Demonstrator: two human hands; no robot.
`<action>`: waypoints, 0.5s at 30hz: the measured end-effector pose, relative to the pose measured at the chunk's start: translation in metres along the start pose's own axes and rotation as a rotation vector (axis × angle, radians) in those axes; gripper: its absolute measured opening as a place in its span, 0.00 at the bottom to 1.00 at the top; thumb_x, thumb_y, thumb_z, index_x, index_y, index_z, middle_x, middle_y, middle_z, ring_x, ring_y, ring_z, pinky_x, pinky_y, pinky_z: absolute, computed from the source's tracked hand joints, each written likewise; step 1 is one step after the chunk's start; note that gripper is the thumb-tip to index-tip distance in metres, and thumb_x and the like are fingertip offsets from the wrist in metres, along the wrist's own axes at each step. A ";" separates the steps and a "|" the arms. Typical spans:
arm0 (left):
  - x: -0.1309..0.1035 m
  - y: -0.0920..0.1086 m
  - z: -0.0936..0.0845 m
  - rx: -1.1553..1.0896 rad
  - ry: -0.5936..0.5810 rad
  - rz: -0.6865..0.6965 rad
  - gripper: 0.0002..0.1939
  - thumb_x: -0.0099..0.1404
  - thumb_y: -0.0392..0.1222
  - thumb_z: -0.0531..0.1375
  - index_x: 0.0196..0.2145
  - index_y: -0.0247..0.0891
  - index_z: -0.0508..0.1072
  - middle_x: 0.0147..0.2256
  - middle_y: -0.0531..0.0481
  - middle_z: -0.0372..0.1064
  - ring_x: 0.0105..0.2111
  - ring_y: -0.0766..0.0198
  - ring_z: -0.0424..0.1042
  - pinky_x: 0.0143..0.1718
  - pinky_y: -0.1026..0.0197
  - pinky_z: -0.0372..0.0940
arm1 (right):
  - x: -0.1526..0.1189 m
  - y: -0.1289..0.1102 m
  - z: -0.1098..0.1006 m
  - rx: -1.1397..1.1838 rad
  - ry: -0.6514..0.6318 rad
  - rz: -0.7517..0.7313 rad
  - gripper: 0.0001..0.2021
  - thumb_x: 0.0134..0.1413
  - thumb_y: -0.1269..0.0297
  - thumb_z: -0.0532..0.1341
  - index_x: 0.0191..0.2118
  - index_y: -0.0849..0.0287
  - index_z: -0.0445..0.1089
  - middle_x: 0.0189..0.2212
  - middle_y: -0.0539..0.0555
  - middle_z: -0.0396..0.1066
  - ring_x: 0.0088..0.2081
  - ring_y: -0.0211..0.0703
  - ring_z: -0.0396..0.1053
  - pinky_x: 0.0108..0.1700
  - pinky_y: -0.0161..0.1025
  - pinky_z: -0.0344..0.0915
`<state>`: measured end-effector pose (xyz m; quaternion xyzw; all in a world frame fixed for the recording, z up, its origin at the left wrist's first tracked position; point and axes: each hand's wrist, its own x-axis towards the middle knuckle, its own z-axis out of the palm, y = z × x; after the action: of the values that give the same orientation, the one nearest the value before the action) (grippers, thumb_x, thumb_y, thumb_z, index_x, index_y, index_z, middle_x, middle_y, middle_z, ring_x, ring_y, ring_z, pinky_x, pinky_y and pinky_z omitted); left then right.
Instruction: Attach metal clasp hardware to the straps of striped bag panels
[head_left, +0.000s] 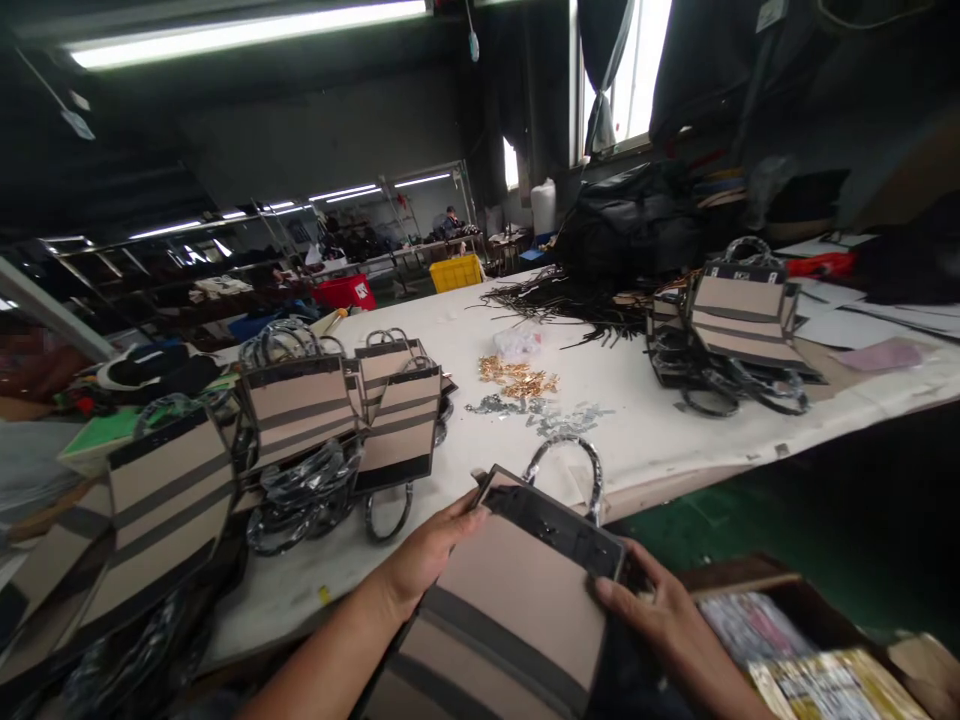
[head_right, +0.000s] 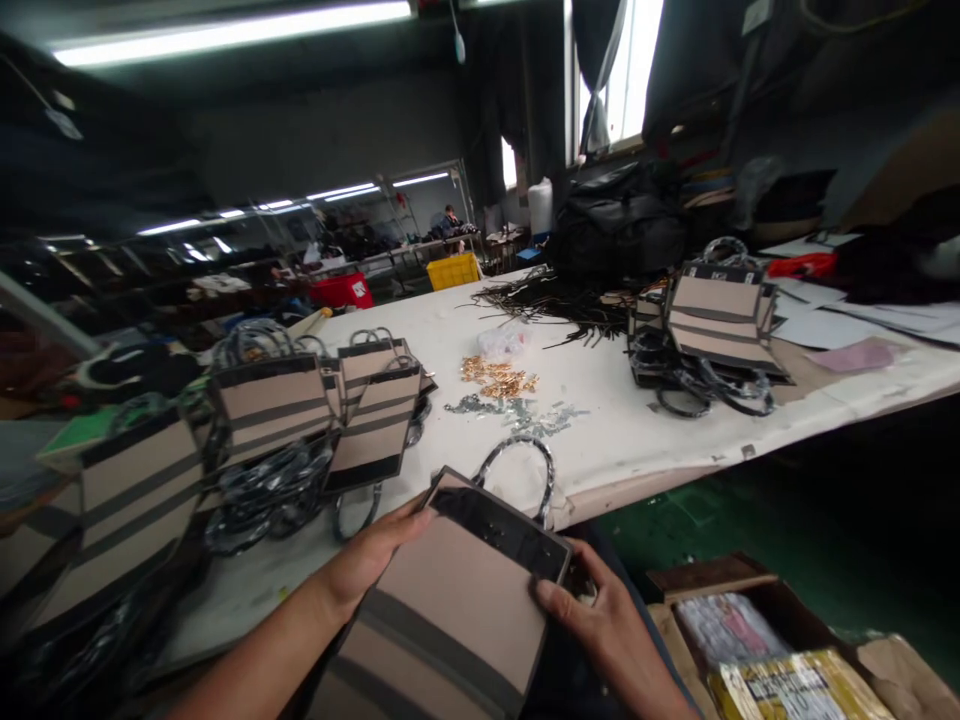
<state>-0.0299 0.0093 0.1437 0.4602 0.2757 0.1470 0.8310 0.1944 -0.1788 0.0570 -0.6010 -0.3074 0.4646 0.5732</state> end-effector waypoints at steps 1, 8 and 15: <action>0.003 0.000 0.000 0.036 0.009 0.017 0.28 0.69 0.45 0.66 0.65 0.41 0.71 0.48 0.41 0.81 0.45 0.52 0.81 0.51 0.53 0.71 | 0.003 -0.001 -0.006 -0.045 0.039 -0.042 0.34 0.49 0.38 0.72 0.58 0.53 0.76 0.50 0.58 0.80 0.53 0.61 0.75 0.54 0.46 0.73; 0.017 0.006 -0.020 0.309 0.059 -0.036 0.31 0.65 0.51 0.70 0.63 0.41 0.73 0.50 0.43 0.80 0.43 0.56 0.79 0.48 0.57 0.68 | 0.009 -0.003 -0.009 -0.116 -0.269 -0.076 0.26 0.58 0.43 0.68 0.52 0.58 0.78 0.47 0.57 0.80 0.50 0.58 0.76 0.51 0.45 0.73; 0.052 -0.015 -0.038 0.764 -0.019 0.026 0.22 0.63 0.46 0.66 0.54 0.37 0.79 0.48 0.45 0.80 0.50 0.52 0.75 0.56 0.54 0.64 | -0.012 0.025 0.015 -0.359 -0.385 -0.009 0.10 0.58 0.58 0.67 0.42 0.56 0.81 0.38 0.54 0.83 0.40 0.55 0.80 0.41 0.40 0.75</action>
<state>-0.0107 0.0527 0.0980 0.7417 0.2971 0.0401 0.6000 0.1725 -0.1876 0.0367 -0.5923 -0.4909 0.5058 0.3903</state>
